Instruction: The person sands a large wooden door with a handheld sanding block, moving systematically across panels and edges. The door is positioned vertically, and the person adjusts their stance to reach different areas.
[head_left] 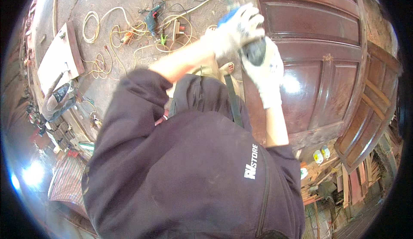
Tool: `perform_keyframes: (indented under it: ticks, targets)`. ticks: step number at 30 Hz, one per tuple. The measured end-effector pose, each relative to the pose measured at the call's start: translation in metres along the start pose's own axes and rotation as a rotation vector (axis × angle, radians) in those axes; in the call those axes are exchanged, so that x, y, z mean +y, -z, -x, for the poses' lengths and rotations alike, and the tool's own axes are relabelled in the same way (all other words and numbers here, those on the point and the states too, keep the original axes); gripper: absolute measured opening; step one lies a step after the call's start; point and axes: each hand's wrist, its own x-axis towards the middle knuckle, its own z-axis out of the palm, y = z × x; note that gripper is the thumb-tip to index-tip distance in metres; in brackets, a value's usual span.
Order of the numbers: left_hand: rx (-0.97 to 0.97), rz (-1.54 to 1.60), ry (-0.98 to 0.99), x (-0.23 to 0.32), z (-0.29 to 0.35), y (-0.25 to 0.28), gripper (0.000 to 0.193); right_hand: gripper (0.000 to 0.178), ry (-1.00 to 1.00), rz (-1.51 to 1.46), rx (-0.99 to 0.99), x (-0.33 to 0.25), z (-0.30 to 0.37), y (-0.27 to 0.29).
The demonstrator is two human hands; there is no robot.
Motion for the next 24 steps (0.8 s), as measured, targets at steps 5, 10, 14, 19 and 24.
perform_keyframes:
  ticks: [5,10,14,19,24]
  targets:
    - [0.452,0.892,0.922,0.169,0.083,0.009,0.079,0.079,-0.129,0.059,-0.105,0.028,0.124,0.015]
    - [-0.006,1.369,1.352,0.226,0.072,0.030,0.099,0.087,-0.105,0.040,-0.196,0.046,0.207,0.013]
    - [0.225,1.328,1.445,0.221,0.074,0.014,0.069,0.084,-0.027,0.008,-0.214,0.035,0.190,0.002]
    - [0.438,1.207,1.401,0.129,0.045,-0.015,0.054,0.077,0.079,0.032,-0.159,0.000,0.067,-0.014]
    - [0.504,1.277,1.408,0.000,-0.009,-0.014,0.057,0.068,0.097,0.019,-0.082,-0.036,-0.066,-0.029]
